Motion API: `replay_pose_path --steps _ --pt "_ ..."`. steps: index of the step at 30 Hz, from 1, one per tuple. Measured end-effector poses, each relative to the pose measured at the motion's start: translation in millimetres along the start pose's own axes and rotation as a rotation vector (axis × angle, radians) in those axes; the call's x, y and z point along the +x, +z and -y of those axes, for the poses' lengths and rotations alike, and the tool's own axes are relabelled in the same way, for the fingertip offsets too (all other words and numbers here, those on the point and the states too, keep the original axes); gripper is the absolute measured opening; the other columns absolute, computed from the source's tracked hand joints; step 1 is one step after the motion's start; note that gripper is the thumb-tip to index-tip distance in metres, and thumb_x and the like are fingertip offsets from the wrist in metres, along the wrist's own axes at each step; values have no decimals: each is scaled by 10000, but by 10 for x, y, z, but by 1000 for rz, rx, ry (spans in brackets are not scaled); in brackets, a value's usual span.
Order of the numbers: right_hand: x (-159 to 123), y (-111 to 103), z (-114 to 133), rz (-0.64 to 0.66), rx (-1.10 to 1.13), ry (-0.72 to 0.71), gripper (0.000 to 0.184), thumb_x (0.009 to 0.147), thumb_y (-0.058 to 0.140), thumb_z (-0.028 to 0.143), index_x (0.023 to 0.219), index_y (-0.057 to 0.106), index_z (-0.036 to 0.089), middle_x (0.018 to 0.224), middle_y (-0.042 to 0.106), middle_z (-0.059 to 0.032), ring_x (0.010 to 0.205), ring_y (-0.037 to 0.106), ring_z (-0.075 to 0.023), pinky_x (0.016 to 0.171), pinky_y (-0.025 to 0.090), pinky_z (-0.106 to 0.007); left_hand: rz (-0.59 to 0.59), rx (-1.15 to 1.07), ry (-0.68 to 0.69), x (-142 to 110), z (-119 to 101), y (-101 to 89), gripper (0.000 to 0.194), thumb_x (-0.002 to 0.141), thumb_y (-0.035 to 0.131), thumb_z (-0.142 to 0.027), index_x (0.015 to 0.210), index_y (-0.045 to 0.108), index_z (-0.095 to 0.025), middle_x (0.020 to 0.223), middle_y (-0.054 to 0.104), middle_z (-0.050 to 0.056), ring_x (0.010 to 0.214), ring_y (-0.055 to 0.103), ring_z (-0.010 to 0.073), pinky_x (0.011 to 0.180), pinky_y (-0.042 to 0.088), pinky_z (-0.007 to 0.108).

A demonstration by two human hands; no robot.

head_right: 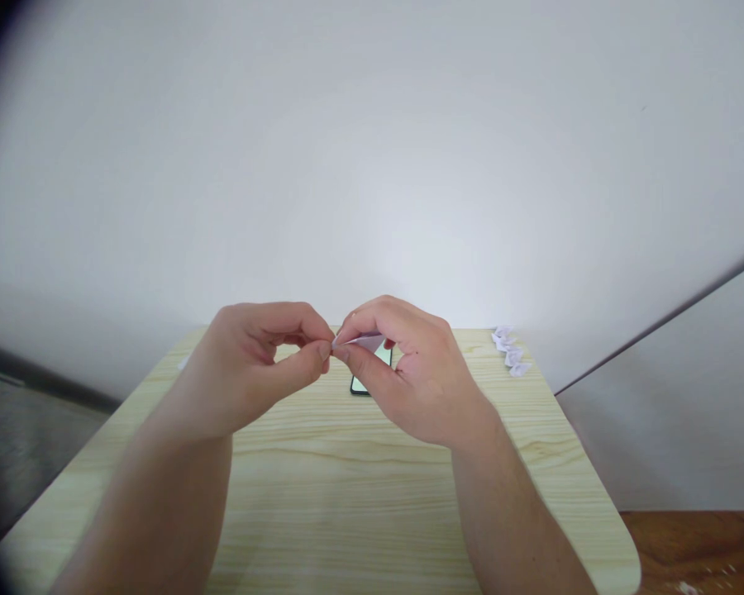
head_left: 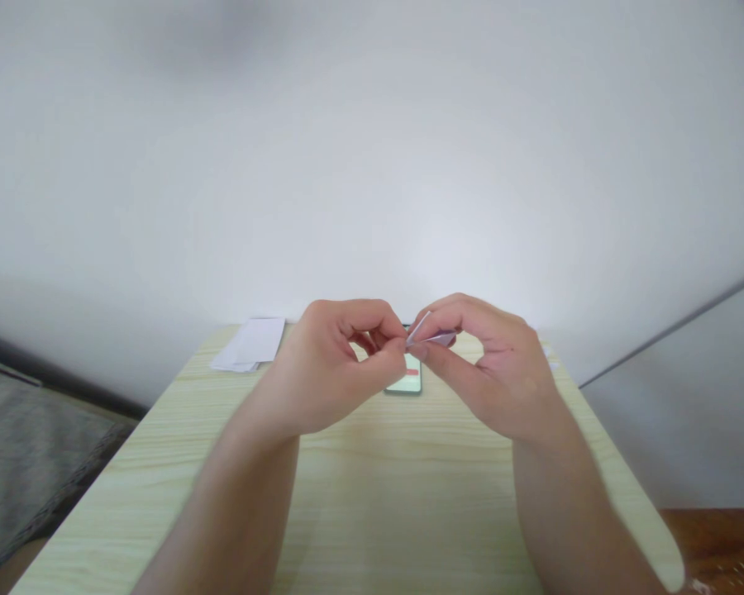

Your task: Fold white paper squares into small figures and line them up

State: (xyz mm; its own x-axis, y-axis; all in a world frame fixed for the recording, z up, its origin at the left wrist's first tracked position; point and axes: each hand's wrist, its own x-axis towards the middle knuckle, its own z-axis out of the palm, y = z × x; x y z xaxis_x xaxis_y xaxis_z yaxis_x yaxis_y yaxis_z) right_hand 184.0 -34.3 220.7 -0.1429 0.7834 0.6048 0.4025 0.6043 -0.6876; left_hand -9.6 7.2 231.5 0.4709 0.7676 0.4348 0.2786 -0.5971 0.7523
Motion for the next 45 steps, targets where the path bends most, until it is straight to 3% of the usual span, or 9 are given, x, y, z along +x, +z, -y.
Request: replay_pose_path --steps 10,18,22,27,32,41,45 --pt "-12 28 -8 -52 26 143 24 911 716 253 927 734 248 905 756 -11 851 688 -189 733 545 -314 -61 160 90 -50 -45 51 152 819 616 -146 726 705 -227 668 675 -36 605 600 123 522 434 232" --pt "7 -3 -8 -36 63 101 57 920 714 230 942 763 248 970 776 -25 933 724 -211 779 587 -336 -89 20 -9 -1 2 60 162 827 623 -156 691 691 -213 593 623 -36 548 546 109 471 396 214" --pt "4 -1 -59 -89 111 73 74 893 747 201 935 782 251 958 787 -21 903 727 -201 775 592 -332 -99 -32 -58 11 41 19 181 820 612 -132 659 668 -195 559 566 -35 518 481 95 456 362 214" --pt "-10 20 -108 -130 296 139 67 865 789 223 927 777 245 908 792 -20 811 732 -180 703 592 -305 -179 -175 10 -18 44 35 91 827 654 -125 813 720 -188 721 674 0 667 610 130 571 493 240" --pt "12 -14 -22 -108 408 229 103 837 824 259 908 758 227 876 785 -36 811 727 -199 737 597 -351 -280 -268 147 -43 29 79 163 786 729 -87 916 723 -185 868 725 28 812 680 166 717 589 295" --pt "28 3 74 -51 346 196 71 876 779 243 942 753 236 890 744 -31 788 682 -181 674 560 -319 -240 -264 107 -39 -24 99 74 823 715 -122 871 730 -176 797 722 18 730 667 141 679 570 272" --pt "21 30 13 -62 297 100 49 891 762 239 938 752 247 904 729 -30 833 669 -189 712 546 -334 -149 -330 3 -18 -5 40 49 848 693 -175 879 731 -174 747 699 25 693 639 144 615 528 260"
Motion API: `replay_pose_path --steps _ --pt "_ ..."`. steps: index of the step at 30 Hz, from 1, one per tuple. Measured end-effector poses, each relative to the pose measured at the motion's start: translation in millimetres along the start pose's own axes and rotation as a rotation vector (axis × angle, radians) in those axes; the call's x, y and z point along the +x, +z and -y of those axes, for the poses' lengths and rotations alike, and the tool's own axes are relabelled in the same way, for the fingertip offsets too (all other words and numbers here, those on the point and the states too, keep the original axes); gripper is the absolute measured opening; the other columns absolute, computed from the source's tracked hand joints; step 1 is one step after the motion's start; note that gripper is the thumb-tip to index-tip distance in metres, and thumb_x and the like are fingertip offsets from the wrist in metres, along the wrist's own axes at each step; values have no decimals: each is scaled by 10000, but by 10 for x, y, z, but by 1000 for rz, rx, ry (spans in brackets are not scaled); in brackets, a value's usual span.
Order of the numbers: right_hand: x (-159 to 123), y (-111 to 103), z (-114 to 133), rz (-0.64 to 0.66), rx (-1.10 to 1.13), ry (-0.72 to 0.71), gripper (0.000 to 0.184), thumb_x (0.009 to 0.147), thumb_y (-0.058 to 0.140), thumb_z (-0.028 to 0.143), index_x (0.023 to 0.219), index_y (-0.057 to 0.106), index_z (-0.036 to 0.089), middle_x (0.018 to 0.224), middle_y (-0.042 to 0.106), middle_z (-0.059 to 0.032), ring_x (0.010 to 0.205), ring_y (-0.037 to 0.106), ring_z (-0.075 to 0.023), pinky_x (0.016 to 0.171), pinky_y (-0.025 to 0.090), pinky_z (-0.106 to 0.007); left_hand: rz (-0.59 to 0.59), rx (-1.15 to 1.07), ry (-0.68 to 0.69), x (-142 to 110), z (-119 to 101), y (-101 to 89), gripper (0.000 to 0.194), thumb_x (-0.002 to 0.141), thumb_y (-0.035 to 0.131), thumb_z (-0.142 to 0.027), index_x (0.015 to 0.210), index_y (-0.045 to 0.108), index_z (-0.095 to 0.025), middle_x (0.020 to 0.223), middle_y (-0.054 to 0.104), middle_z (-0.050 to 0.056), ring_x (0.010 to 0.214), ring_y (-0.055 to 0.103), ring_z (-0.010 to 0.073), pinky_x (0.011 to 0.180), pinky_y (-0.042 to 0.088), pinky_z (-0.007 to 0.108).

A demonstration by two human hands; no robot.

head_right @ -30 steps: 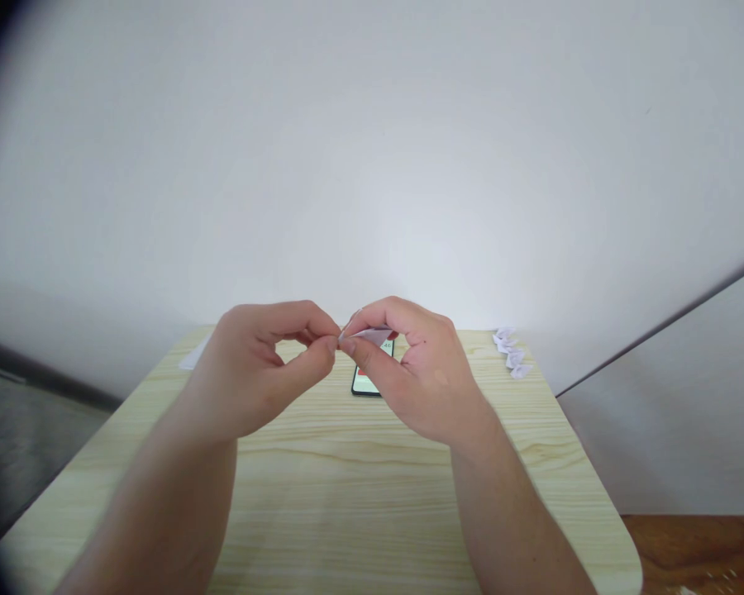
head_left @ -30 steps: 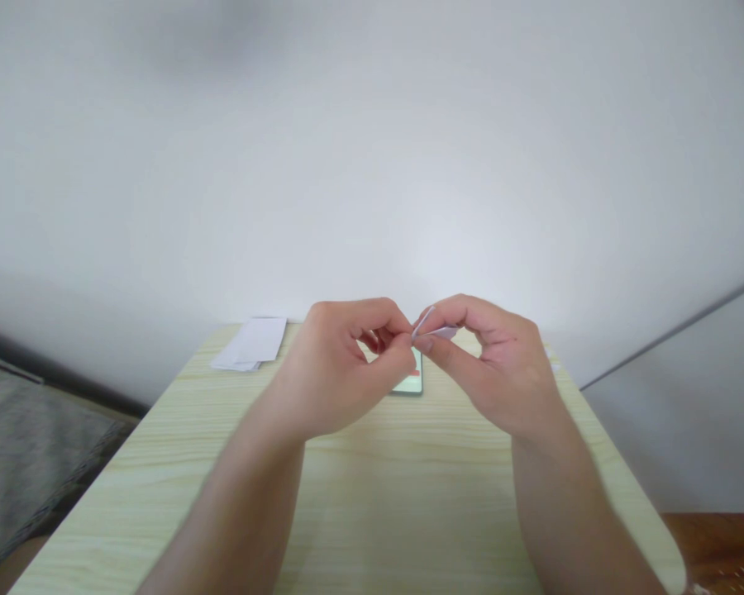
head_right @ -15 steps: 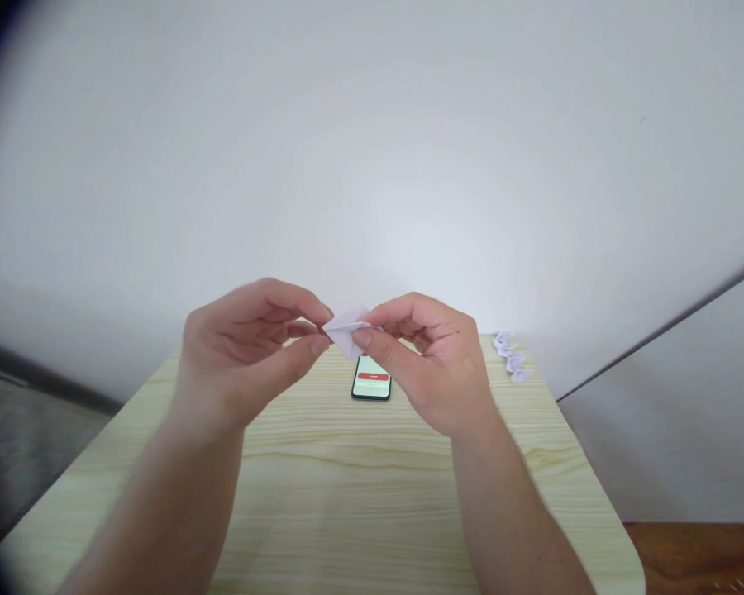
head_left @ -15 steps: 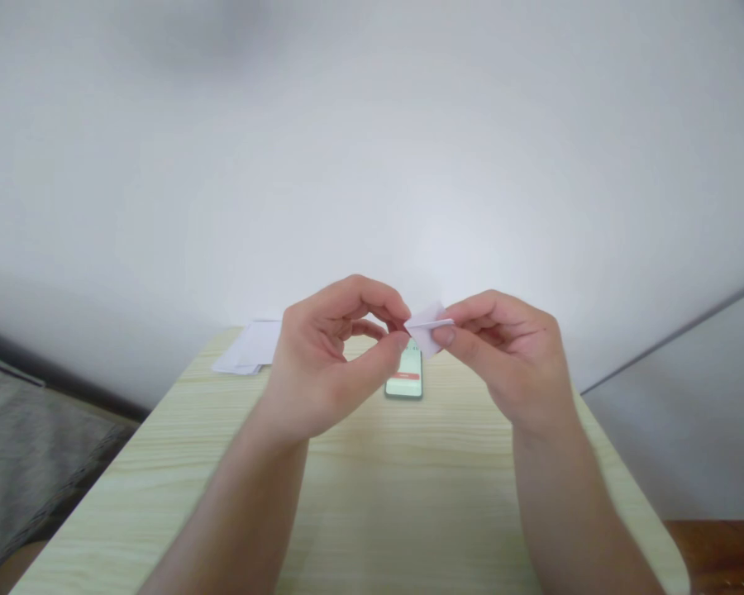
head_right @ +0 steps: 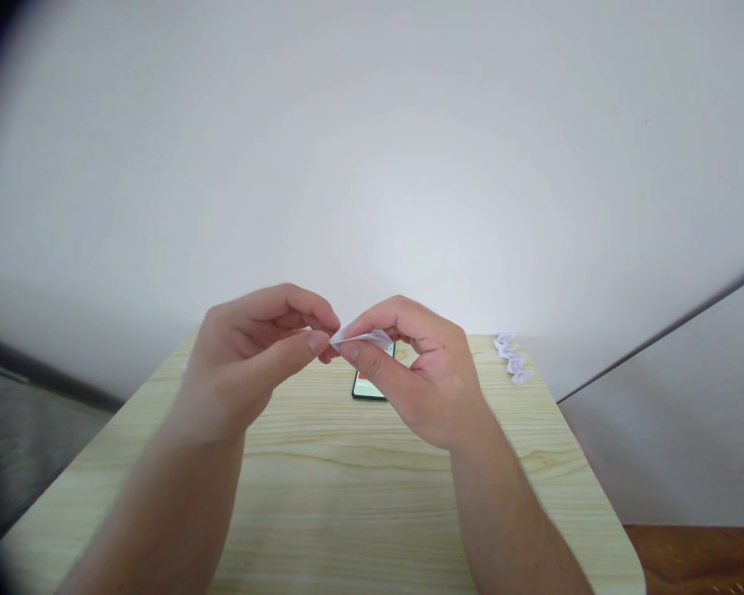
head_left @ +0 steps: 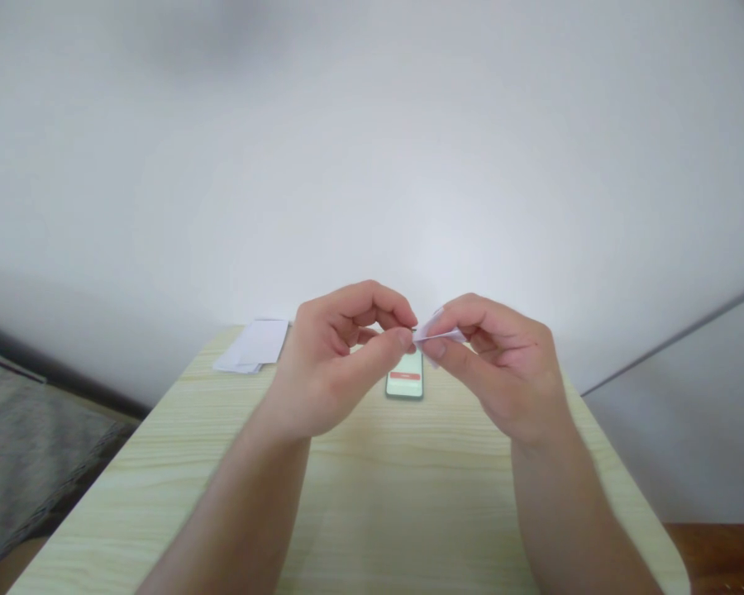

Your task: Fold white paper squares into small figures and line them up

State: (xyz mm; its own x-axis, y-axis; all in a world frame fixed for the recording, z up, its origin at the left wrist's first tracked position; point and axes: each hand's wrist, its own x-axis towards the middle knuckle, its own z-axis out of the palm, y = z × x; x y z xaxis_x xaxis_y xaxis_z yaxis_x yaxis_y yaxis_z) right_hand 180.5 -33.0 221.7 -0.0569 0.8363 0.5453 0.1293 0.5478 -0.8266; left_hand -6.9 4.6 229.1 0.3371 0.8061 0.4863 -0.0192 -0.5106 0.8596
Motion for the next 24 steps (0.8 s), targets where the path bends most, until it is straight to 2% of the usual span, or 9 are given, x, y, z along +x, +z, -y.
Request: replay_pose_path --steps 3,7,12,18,24 --pt "2 -18 -31 32 -50 -99 59 890 756 207 927 755 254 937 709 -28 874 659 -190 773 535 -351 135 3 -97 31 -1 -71 117 876 647 -190 803 738 -184 655 661 12 639 593 132 576 476 254" --pt "4 -65 1 160 -109 -123 51 894 755 209 932 755 242 988 695 -36 903 655 -192 832 527 -367 292 -17 -205 68 -10 -140 154 833 632 -143 726 733 -189 591 617 -4 575 531 113 531 407 249" --pt "6 -106 48 243 -152 -158 64 899 740 186 939 746 235 953 691 -34 866 645 -186 805 528 -358 431 -32 -301 107 -21 -183 157 790 627 -111 685 719 -184 559 611 -14 545 500 98 524 383 240" --pt "-1 -102 14 225 -221 -213 81 878 751 172 923 741 239 1000 681 -41 857 645 -182 777 547 -351 404 49 -349 96 -39 -176 136 774 619 -117 696 712 -181 564 618 -18 545 513 93 520 390 223" --pt "-9 -70 3 180 -278 -225 72 905 720 200 934 746 260 1055 675 -45 890 652 -191 795 559 -359 358 104 -323 85 -38 -147 140 781 601 -169 669 684 -182 555 585 -9 533 489 99 487 378 225"
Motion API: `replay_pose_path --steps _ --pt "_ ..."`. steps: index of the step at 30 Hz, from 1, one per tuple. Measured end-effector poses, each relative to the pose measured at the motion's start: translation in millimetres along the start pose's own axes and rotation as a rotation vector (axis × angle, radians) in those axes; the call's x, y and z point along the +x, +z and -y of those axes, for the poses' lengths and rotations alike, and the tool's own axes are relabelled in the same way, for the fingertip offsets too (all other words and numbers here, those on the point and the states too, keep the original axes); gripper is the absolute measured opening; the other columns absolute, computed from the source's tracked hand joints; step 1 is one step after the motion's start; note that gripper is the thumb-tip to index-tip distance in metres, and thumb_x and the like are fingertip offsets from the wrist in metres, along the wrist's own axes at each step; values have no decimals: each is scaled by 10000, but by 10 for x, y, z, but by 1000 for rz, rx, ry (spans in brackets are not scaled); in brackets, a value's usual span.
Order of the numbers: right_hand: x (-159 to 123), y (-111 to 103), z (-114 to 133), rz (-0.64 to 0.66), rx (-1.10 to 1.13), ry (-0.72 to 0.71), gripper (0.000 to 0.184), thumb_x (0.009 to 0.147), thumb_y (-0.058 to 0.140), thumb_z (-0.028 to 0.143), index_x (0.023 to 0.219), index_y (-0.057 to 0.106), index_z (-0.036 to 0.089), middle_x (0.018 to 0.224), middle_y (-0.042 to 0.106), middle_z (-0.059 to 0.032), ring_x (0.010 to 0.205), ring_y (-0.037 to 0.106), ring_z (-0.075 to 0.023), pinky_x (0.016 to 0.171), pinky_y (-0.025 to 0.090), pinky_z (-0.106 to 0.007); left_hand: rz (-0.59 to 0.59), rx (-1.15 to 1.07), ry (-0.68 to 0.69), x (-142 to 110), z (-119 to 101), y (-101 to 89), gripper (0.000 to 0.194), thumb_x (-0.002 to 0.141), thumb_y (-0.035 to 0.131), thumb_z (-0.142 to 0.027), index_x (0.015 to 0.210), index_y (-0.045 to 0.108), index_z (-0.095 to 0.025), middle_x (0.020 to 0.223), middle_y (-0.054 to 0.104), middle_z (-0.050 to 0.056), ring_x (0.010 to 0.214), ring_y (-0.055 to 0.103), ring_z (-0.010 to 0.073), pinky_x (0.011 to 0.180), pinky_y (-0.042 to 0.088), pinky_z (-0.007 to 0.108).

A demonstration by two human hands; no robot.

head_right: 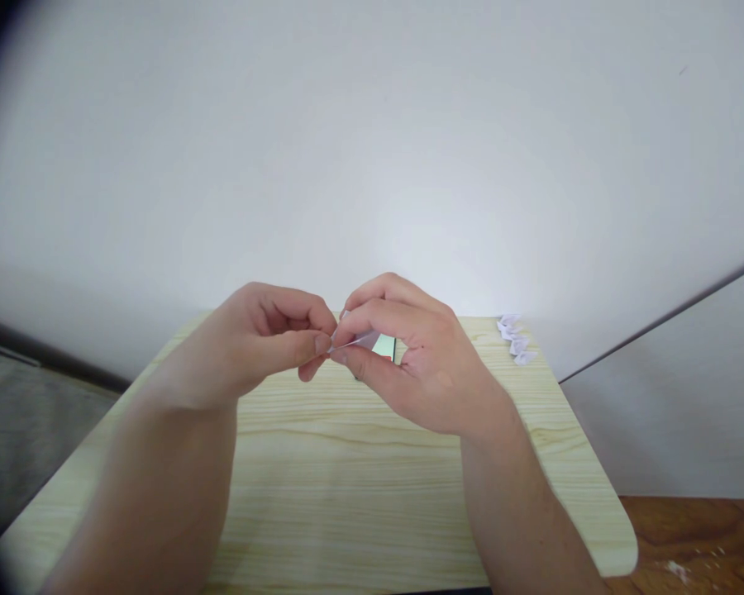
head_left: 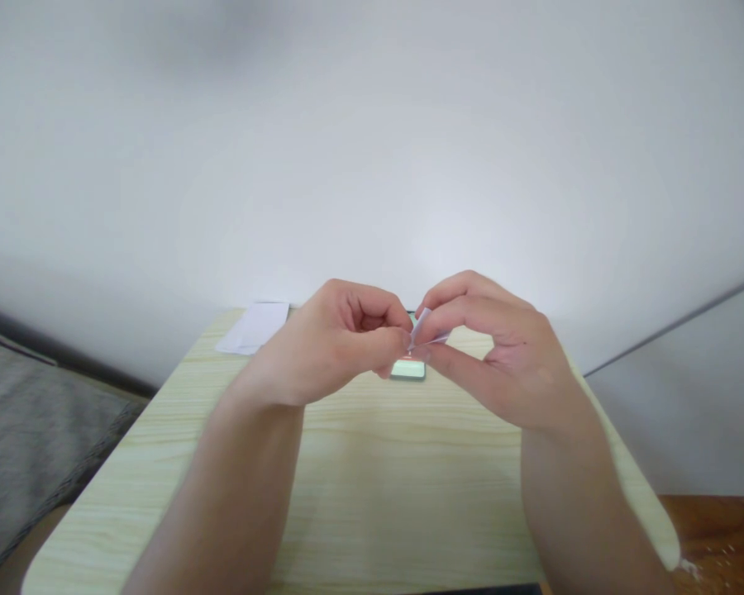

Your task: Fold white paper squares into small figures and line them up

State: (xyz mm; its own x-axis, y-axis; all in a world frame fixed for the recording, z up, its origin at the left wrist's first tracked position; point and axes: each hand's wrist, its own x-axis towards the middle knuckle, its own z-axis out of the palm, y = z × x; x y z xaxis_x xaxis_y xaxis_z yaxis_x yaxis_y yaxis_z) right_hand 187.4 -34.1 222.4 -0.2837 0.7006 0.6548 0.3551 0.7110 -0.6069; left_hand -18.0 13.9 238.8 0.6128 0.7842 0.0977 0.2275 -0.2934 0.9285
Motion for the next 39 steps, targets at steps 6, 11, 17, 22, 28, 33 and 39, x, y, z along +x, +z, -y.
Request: replay_pose_path --steps 6,11,17,22,28,33,39 --pt "17 9 32 22 9 90 33 920 719 237 932 737 262 1060 681 -39 884 651 -193 821 561 -373 -56 49 39 -26 -30 18 139 785 622 -198 651 661 -194 528 526 -19 455 392 79 403 256 214" --pt "33 9 20 9 66 130 61 886 773 287 919 738 250 1040 690 -36 893 661 -195 849 554 -381 -63 88 82 -41 -39 24 155 824 631 -223 680 686 -198 560 560 -14 492 453 93 426 309 212" --pt "31 23 13 -44 135 187 102 860 801 324 883 742 244 1002 701 -39 890 662 -205 842 546 -392 -79 138 121 -62 -59 27 173 872 627 -252 733 721 -204 602 596 -7 543 484 106 456 343 215" --pt "33 32 4 -65 218 249 149 826 831 341 842 732 231 936 712 -38 870 662 -208 834 539 -394 -93 160 145 -87 -108 47 170 856 616 -207 716 712 -198 604 598 -7 547 482 105 455 351 217" --pt "54 56 -10 -115 363 370 346 746 890 377 920 626 237 883 697 -16 811 649 -190 715 541 -338 -122 166 202 -77 -71 75 102 841 658 -215 756 713 -206 694 670 -2 669 610 144 598 492 251" --pt "63 37 -46 -108 424 432 414 738 884 434 957 593 237 859 685 -12 738 635 -165 632 536 -305 -149 160 183 -52 -12 88 99 856 656 -232 778 711 -203 715 686 4 664 617 143 559 474 237" --pt "57 0 -66 -123 481 430 280 822 824 400 925 643 213 868 718 -26 774 675 -170 673 561 -308 -182 89 175 -27 5 115 123 846 635 -189 733 682 -195 623 605 -20 550 488 96 479 364 216"
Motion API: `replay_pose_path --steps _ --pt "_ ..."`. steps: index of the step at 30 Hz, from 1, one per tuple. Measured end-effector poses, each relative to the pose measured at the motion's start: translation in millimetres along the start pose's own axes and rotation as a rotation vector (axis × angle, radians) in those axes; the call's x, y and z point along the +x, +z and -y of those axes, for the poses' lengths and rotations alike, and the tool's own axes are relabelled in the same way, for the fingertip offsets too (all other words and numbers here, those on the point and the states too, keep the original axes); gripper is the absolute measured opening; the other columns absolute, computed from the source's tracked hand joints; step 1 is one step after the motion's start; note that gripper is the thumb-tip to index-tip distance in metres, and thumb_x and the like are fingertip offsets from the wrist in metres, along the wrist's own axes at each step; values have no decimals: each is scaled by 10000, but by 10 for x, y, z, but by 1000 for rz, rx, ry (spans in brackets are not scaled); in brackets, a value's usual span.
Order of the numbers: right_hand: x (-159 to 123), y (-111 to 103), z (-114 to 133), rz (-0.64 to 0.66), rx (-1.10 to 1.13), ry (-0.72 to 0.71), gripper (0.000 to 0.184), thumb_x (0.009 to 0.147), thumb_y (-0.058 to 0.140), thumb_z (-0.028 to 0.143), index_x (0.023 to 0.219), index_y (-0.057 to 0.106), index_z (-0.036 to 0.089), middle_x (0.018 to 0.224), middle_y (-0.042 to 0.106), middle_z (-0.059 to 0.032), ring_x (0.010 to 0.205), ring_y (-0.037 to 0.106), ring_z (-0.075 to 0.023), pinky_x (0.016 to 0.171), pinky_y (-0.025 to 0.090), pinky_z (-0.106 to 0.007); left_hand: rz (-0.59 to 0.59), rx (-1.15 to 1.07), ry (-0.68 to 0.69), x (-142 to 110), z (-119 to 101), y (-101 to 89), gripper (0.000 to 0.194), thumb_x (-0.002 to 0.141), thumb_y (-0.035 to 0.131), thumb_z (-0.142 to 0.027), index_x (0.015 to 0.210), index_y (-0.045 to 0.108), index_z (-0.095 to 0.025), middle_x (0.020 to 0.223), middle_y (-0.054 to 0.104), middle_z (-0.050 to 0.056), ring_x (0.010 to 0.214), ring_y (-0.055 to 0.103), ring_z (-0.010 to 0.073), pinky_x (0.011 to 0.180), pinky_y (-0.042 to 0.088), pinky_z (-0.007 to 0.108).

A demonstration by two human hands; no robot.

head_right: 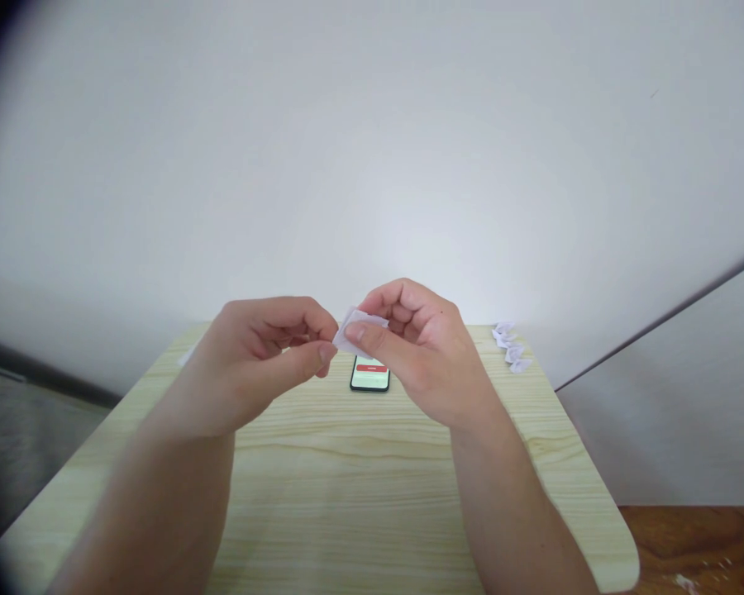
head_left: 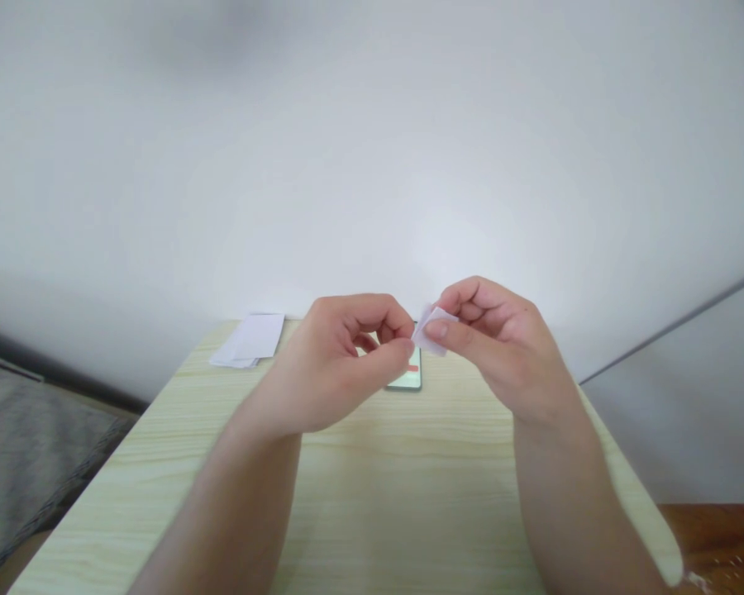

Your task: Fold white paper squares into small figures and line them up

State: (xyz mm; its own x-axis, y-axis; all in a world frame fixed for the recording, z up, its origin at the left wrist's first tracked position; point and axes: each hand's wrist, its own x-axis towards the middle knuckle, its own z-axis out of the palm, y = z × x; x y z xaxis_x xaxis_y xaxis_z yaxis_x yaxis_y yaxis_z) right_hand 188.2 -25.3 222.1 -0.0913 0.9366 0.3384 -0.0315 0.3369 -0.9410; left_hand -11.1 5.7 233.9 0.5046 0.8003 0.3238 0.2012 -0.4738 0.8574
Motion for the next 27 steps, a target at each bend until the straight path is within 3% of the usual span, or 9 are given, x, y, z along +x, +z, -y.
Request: replay_pose_path --steps 3,7,13,27 --pt "-14 -7 -12 2 6 -13 247 857 795 367 999 655 220 878 751 -27 775 700 -174 684 565 -307 -5 -45 -14 4 26 -7 123 822 636 -156 707 659 -195 573 531 -35 518 415 86 463 304 223" --pt "-40 2 -18 -43 -38 -6 364 833 818 370 1123 637 244 879 780 -23 757 717 -190 678 569 -317 -9 -30 -3 8 36 -9 115 828 643 -189 714 654 -195 585 533 -31 525 426 92 469 315 229" --pt "-54 53 3 -82 -94 -58 370 829 820 369 1126 637 245 844 772 -21 772 720 -201 704 578 -336 -39 59 40 15 7 22 151 895 662 -303 792 689 -196 674 633 -7 607 532 114 527 406 226" --pt "-58 12 -2 -60 -122 -29 307 890 761 296 1184 682 264 975 791 -35 876 743 -208 800 592 -360 -112 138 95 3 27 35 115 911 640 -245 809 660 -195 675 616 -18 635 541 113 569 427 228"
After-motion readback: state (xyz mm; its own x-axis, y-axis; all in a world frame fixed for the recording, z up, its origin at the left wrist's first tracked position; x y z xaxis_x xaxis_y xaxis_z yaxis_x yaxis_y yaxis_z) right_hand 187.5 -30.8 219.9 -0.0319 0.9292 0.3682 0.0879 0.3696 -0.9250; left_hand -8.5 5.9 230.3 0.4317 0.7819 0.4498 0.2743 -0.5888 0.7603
